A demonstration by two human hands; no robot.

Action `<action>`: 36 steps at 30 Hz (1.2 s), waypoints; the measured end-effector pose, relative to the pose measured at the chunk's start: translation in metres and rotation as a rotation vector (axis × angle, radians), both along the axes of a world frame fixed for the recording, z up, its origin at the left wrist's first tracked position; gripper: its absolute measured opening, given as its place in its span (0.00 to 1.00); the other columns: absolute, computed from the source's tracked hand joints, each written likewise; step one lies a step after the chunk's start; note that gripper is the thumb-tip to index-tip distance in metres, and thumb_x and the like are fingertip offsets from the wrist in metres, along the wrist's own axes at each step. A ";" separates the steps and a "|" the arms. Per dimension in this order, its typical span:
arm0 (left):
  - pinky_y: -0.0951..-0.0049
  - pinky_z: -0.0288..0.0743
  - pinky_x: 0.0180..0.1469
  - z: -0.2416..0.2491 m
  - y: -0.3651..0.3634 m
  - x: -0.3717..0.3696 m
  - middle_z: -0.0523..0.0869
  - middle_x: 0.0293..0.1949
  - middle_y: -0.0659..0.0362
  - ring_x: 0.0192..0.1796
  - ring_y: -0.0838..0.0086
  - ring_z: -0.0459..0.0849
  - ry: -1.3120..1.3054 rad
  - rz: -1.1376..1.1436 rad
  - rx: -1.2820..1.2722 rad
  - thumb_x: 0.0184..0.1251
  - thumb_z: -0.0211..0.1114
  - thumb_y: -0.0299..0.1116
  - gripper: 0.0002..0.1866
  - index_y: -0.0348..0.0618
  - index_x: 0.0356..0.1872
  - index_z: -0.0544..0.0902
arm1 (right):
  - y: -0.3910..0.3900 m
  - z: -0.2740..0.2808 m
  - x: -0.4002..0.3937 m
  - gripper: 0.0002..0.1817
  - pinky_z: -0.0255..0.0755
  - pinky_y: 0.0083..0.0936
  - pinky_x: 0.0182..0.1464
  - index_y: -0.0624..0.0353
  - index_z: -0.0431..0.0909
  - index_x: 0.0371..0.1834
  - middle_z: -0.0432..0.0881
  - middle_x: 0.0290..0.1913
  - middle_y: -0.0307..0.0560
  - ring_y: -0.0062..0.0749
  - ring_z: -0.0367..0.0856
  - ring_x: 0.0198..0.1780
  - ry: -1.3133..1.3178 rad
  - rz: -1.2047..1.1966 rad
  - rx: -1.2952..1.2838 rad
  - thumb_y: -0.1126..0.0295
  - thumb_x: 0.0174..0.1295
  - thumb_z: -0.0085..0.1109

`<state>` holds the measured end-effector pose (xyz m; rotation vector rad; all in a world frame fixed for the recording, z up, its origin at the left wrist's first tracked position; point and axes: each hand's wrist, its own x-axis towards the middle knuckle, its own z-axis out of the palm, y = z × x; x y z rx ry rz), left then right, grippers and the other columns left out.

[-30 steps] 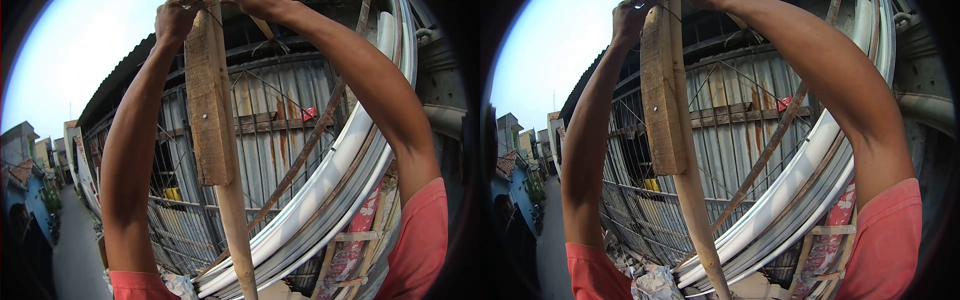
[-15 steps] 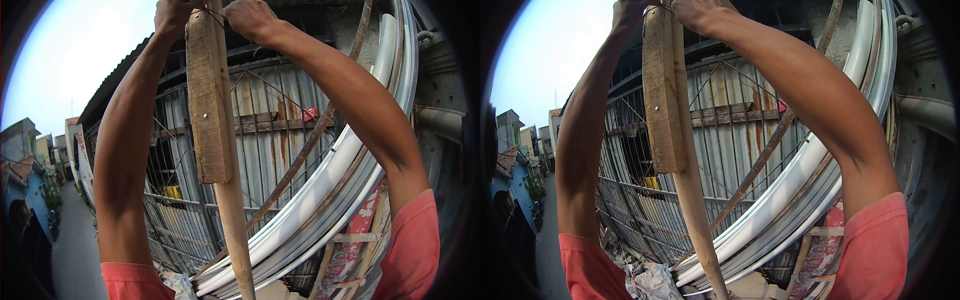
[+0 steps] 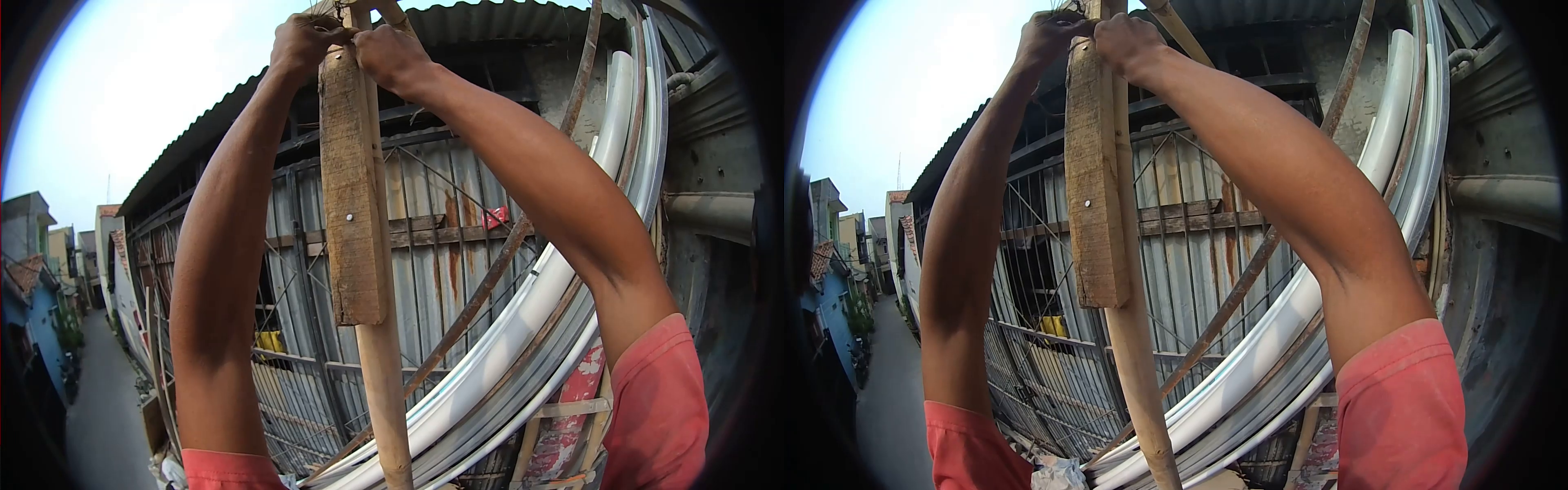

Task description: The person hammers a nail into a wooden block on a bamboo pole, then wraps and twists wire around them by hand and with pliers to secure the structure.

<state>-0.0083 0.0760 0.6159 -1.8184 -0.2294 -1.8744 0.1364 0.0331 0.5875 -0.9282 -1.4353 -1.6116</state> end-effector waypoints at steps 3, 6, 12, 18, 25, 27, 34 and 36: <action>0.71 0.78 0.45 0.004 0.008 -0.003 0.87 0.36 0.57 0.40 0.73 0.85 0.091 -0.124 -0.036 0.54 0.70 0.42 0.14 0.47 0.38 0.87 | -0.006 -0.001 0.000 0.12 0.77 0.39 0.44 0.63 0.79 0.32 0.82 0.33 0.58 0.48 0.82 0.39 -0.024 -0.015 -0.023 0.72 0.60 0.43; 0.74 0.75 0.42 -0.003 -0.005 -0.013 0.87 0.34 0.53 0.36 0.74 0.82 0.211 -0.237 -0.014 0.53 0.69 0.32 0.11 0.36 0.36 0.85 | 0.000 0.008 0.006 0.12 0.77 0.36 0.42 0.63 0.80 0.32 0.82 0.33 0.57 0.46 0.83 0.38 -0.125 -0.084 0.006 0.73 0.59 0.43; 0.81 0.67 0.22 -0.019 0.022 -0.068 0.88 0.33 0.61 0.17 0.88 0.70 -0.153 -0.098 0.018 0.71 0.52 0.41 0.16 0.44 0.46 0.83 | 0.003 0.022 0.001 0.12 0.80 0.33 0.34 0.65 0.82 0.27 0.82 0.27 0.60 0.44 0.85 0.32 -0.016 -0.037 -0.042 0.70 0.54 0.49; 0.82 0.61 0.18 -0.114 0.020 -0.021 0.86 0.27 0.61 0.16 0.88 0.66 -0.126 -0.423 -0.511 0.73 0.46 0.48 0.25 0.33 0.44 0.80 | -0.043 0.001 -0.020 0.15 0.79 0.29 0.22 0.70 0.79 0.23 0.80 0.19 0.57 0.39 0.83 0.20 0.274 0.355 -0.485 0.71 0.56 0.46; 0.83 0.48 0.16 -0.150 0.027 -0.042 0.78 0.27 0.64 0.14 0.88 0.55 -0.286 -0.813 -0.536 0.75 0.42 0.46 0.24 0.33 0.50 0.77 | -0.026 0.022 -0.029 0.17 0.80 0.32 0.22 0.70 0.79 0.27 0.80 0.19 0.54 0.39 0.81 0.17 0.616 0.578 -0.583 0.67 0.62 0.44; 0.84 0.47 0.16 -0.164 0.041 -0.043 0.79 0.28 0.64 0.13 0.88 0.54 -0.240 -0.714 -0.634 0.72 0.47 0.50 0.26 0.33 0.48 0.78 | -0.013 0.029 -0.025 0.17 0.80 0.35 0.24 0.68 0.78 0.29 0.80 0.19 0.53 0.41 0.80 0.17 0.776 0.911 -0.670 0.66 0.64 0.44; 0.85 0.49 0.16 -0.225 0.056 -0.003 0.79 0.27 0.59 0.12 0.88 0.58 -0.030 -0.871 -0.851 0.43 0.65 0.70 0.43 0.33 0.43 0.79 | -0.044 0.015 -0.028 0.13 0.80 0.33 0.33 0.65 0.77 0.31 0.78 0.21 0.51 0.41 0.80 0.23 0.609 0.617 -0.636 0.67 0.63 0.47; 0.85 0.54 0.18 -0.230 0.054 0.003 0.78 0.27 0.57 0.15 0.86 0.65 0.051 -0.867 -0.870 0.43 0.62 0.73 0.45 0.34 0.42 0.78 | -0.067 0.004 -0.030 0.12 0.80 0.32 0.35 0.64 0.77 0.31 0.77 0.22 0.51 0.41 0.80 0.25 0.457 0.337 -0.518 0.67 0.63 0.48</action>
